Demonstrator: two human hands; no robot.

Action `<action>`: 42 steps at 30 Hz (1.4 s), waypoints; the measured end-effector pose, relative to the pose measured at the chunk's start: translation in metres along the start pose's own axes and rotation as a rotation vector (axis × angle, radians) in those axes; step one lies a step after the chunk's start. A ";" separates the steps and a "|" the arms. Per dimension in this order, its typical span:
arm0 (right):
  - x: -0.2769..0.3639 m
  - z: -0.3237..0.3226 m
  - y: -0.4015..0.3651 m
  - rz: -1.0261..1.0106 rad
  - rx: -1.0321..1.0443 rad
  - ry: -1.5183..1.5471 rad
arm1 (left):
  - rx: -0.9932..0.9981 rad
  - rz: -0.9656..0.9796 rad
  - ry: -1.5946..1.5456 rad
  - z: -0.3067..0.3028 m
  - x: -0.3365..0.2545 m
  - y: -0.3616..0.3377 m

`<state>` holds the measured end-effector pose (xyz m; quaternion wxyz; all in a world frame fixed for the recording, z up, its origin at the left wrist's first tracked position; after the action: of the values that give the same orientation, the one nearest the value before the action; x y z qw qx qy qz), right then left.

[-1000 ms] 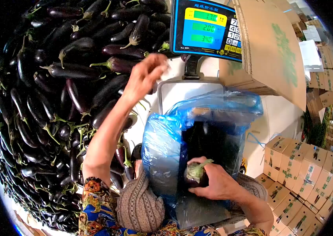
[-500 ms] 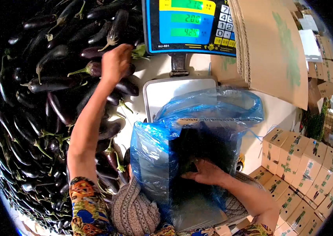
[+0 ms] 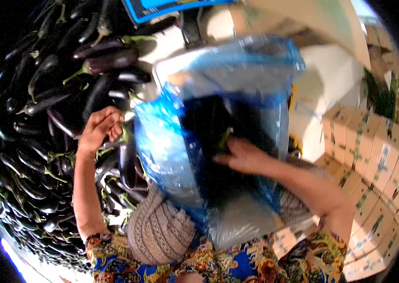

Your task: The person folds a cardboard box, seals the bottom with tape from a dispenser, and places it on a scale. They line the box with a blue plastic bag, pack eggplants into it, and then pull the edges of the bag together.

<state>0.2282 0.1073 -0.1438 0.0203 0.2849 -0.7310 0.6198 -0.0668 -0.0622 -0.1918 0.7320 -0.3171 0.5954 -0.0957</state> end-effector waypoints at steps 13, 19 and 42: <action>0.035 -0.083 -0.056 -0.138 -0.322 -0.121 | -0.548 0.485 0.648 0.056 0.107 -0.036; 0.094 -0.081 -0.121 -0.889 -1.098 -0.393 | -0.519 0.443 0.914 0.030 0.154 -0.037; 0.071 -0.045 0.045 -0.406 -0.316 -0.878 | -0.743 0.423 0.836 0.034 0.000 -0.153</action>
<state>0.1347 0.1245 -0.1462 -0.1259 0.6482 -0.6854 0.3070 0.0013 -0.1699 -0.1003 0.2789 -0.3618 0.8768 0.1500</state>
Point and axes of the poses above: each hand's wrist, its own y-axis towards the middle knuckle, its own z-axis out of the palm, x = y × z, the point moved 8 cm from there along y, towards the middle knuckle, and after that the axes turned 4 degrees about z, right-handed, at the moved point
